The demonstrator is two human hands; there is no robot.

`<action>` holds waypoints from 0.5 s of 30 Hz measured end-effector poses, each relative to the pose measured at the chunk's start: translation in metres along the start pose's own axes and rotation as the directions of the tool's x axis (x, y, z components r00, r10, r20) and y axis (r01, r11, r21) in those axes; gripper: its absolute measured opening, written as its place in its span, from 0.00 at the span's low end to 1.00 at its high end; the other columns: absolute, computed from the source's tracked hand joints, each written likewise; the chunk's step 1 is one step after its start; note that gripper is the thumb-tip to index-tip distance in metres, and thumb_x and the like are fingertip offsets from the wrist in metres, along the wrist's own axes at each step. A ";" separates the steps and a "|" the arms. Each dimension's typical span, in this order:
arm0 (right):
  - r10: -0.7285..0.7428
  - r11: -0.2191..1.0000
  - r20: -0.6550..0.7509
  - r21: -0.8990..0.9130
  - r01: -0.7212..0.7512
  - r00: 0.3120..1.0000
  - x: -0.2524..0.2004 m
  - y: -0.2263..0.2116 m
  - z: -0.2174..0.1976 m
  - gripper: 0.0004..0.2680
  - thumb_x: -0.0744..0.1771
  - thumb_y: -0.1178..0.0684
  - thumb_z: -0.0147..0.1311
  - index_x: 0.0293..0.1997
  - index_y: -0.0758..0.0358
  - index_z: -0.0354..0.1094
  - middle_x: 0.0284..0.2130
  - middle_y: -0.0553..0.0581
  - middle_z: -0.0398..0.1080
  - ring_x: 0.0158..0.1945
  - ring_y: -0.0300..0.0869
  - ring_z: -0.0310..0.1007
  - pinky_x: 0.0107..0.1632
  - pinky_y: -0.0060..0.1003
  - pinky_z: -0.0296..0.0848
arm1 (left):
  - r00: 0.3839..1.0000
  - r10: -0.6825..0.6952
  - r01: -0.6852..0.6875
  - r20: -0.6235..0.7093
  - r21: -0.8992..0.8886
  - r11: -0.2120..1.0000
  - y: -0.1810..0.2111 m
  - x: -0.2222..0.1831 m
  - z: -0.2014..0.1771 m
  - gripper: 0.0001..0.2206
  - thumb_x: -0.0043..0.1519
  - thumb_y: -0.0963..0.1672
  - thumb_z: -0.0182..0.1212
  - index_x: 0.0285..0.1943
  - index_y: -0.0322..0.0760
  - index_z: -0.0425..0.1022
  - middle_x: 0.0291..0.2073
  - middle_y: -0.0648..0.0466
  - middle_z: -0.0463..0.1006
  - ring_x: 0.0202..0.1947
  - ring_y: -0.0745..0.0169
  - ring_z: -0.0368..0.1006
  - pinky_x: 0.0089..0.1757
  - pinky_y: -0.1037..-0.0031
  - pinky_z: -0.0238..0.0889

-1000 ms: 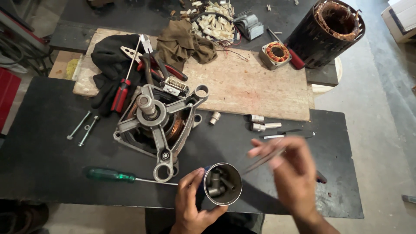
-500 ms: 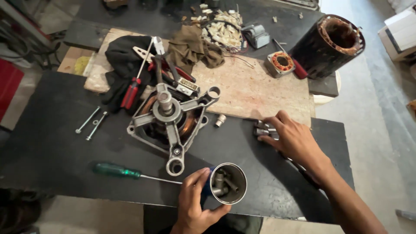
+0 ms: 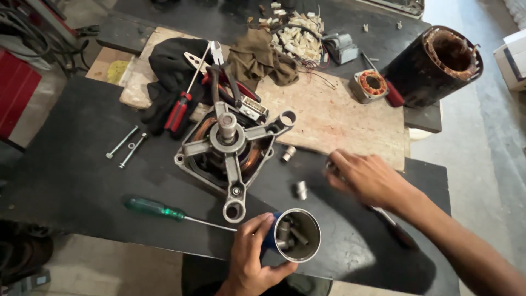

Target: Disassembling and reassembling an electric motor using hand tools

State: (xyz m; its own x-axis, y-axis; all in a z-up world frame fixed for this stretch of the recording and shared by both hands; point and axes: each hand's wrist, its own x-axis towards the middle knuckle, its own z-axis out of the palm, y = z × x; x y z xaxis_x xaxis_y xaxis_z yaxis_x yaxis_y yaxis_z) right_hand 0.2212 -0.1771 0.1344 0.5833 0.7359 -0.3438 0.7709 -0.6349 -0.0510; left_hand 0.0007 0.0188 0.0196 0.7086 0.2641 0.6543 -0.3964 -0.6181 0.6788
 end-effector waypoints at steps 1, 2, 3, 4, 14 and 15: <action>-0.031 0.987 -0.051 0.158 0.038 0.998 -0.007 -0.012 -0.015 0.11 0.71 0.38 0.42 0.45 0.50 0.63 0.29 0.52 0.78 0.16 0.39 0.69 0.19 0.35 0.69 | 1.000 0.007 -0.007 -0.010 0.009 1.000 0.000 0.001 0.000 0.35 0.56 0.55 0.72 0.63 0.27 0.68 0.54 0.40 0.76 0.54 0.45 0.78 0.55 0.61 0.74; -0.037 0.987 -0.045 0.156 0.044 0.998 -0.016 -0.028 -0.030 0.11 0.71 0.38 0.42 0.45 0.50 0.63 0.29 0.52 0.78 0.16 0.39 0.69 0.19 0.35 0.69 | 1.000 0.000 0.000 -0.014 0.011 1.000 -0.001 0.001 0.000 0.35 0.56 0.55 0.72 0.63 0.27 0.68 0.54 0.40 0.76 0.54 0.45 0.78 0.55 0.61 0.74; -0.175 0.919 -0.120 0.337 0.206 0.977 -0.026 -0.043 -0.045 0.12 0.68 0.37 0.50 0.43 0.52 0.66 0.28 0.49 0.75 0.20 0.38 0.71 0.23 0.34 0.70 | 1.000 0.001 -0.001 -0.004 0.005 1.000 -0.002 0.000 0.001 0.35 0.57 0.55 0.72 0.64 0.27 0.68 0.54 0.40 0.76 0.55 0.45 0.78 0.56 0.60 0.73; -0.279 0.793 -0.222 0.496 0.354 0.934 -0.037 -0.059 -0.058 0.14 0.65 0.35 0.57 0.41 0.54 0.68 0.28 0.47 0.72 0.24 0.36 0.74 0.27 0.33 0.71 | 1.000 0.005 -0.005 0.016 -0.006 1.000 -0.003 -0.001 0.000 0.35 0.57 0.56 0.71 0.64 0.27 0.68 0.55 0.41 0.75 0.56 0.44 0.77 0.56 0.59 0.72; -0.168 0.888 -0.391 0.338 0.311 0.905 0.020 -0.040 -0.009 0.07 0.69 0.49 0.54 0.48 0.56 0.72 0.35 0.51 0.74 0.29 0.40 0.76 0.35 0.36 0.73 | 0.999 0.043 -0.043 0.017 -0.033 0.999 -0.003 -0.002 0.001 0.36 0.60 0.57 0.68 0.66 0.27 0.65 0.57 0.39 0.75 0.57 0.43 0.76 0.57 0.57 0.71; -0.181 0.935 -0.350 0.230 0.271 0.919 0.028 -0.034 0.004 0.08 0.70 0.48 0.51 0.53 0.51 0.70 0.43 0.52 0.71 0.25 0.45 0.76 0.29 0.41 0.75 | 0.999 0.031 -0.031 0.012 -0.040 0.999 -0.001 0.001 0.000 0.35 0.60 0.57 0.68 0.65 0.26 0.67 0.56 0.39 0.75 0.57 0.42 0.76 0.57 0.57 0.71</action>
State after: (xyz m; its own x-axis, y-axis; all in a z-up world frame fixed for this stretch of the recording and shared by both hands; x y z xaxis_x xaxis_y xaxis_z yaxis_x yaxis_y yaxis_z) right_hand 0.2099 -0.1356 0.1226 0.4863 0.8735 0.0215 0.8200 -0.4478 -0.3564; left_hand 0.0014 0.0198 0.0193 0.7031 0.2354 0.6710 -0.4409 -0.5961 0.6711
